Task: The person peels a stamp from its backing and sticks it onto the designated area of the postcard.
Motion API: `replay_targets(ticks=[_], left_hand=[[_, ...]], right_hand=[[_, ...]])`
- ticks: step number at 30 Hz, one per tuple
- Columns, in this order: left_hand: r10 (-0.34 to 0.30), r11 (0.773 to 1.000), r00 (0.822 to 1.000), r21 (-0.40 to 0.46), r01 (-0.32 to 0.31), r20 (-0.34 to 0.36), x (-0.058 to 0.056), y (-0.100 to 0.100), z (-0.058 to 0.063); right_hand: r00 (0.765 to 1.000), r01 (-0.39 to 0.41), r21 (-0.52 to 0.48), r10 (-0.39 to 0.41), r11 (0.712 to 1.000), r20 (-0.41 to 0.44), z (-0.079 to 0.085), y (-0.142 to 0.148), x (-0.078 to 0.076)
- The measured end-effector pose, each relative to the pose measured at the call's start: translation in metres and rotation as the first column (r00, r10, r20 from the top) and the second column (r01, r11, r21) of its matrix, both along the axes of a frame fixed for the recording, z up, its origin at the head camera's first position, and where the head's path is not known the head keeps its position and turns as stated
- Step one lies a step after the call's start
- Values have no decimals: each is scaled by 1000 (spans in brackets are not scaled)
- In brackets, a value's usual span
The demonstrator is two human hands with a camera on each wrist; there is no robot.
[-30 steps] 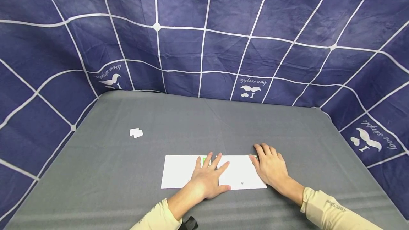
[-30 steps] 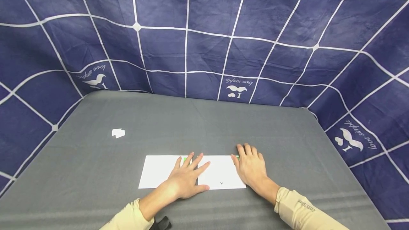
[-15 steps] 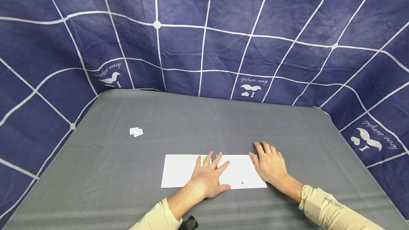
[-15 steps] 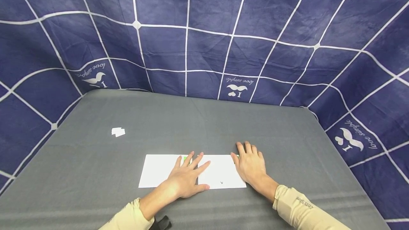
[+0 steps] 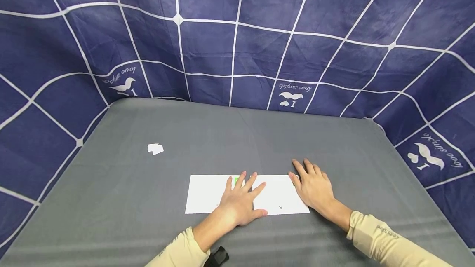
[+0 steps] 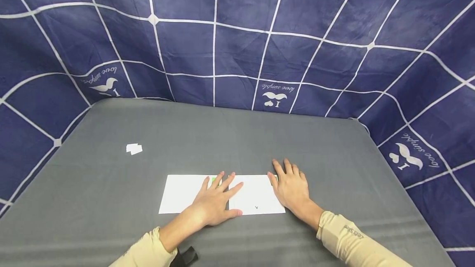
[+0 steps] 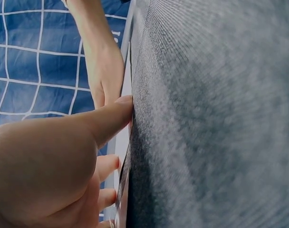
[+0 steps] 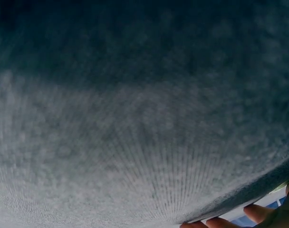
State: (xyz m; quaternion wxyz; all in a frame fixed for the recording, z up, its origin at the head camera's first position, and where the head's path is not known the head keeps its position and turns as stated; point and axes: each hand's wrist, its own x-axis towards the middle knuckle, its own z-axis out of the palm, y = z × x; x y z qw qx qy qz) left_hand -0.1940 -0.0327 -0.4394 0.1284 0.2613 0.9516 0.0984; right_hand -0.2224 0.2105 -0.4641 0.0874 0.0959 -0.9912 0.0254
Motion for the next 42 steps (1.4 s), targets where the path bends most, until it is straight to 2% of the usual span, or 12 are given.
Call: replay_targets(ticks=[12, 23, 38, 42], left_hand=[[-2, 1000, 999, -23, 3, 37, -5, 0, 3], [1, 1000, 999, -5, -1, 54, -6, 0, 4], [-2, 1000, 999, 19, 1, 42, -6, 1, 3], [-3, 1000, 999, 21, 2, 41, -6, 0, 3]], right_hand=[[994, 56, -50, -51, 997, 101, 4, -1, -3], [992, 65, -69, -58, 995, 110, 6, 0, -4], [993, 72, -60, -66, 996, 103, 4, 1, -5], [992, 55, -80, -46, 995, 117, 4, 3, -4]])
